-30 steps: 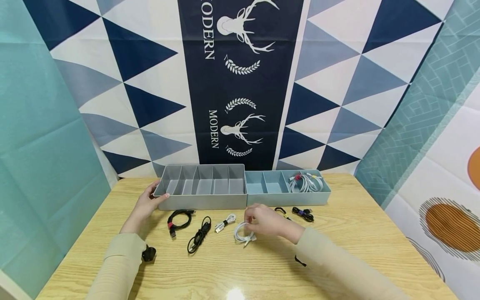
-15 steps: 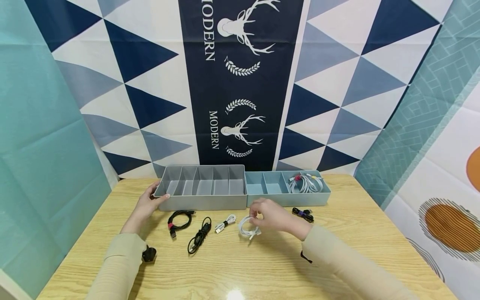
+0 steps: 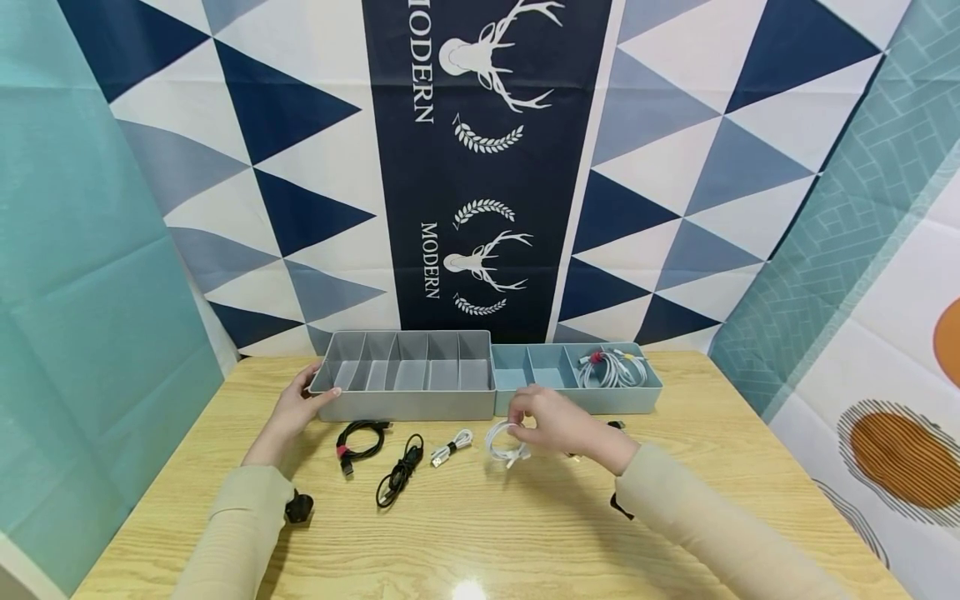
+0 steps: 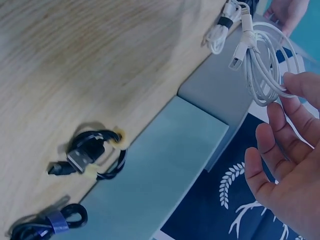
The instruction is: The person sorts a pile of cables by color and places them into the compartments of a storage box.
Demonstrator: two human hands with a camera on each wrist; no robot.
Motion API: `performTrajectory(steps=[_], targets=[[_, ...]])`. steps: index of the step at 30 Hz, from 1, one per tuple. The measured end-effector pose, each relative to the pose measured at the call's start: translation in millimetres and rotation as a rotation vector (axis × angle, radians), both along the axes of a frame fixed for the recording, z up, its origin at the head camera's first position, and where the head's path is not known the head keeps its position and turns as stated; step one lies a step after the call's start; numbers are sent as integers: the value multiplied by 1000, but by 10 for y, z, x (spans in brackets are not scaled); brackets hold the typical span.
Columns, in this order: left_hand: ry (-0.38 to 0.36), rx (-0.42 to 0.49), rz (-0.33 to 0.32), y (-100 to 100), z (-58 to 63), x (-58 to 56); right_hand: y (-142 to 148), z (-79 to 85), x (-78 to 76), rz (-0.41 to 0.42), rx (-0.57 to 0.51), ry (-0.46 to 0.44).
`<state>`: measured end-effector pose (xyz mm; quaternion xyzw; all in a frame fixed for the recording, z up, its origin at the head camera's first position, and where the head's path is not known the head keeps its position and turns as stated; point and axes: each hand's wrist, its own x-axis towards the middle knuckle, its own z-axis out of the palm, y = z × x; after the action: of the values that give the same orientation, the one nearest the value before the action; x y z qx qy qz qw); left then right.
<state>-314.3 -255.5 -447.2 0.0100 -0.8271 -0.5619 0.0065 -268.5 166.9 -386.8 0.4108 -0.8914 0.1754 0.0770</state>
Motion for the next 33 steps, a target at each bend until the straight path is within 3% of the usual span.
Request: performTrajectory(steps=[8,17,33], targets=[[-1,1,-1,-7,-18,2,50,167,7,-32,14,-30],[-9,17,-4,-22,-25,-16,87,303,-13,-29,33,45],[-4,3,-9,-24,-9,0,174,487,-28,-62,40,54]])
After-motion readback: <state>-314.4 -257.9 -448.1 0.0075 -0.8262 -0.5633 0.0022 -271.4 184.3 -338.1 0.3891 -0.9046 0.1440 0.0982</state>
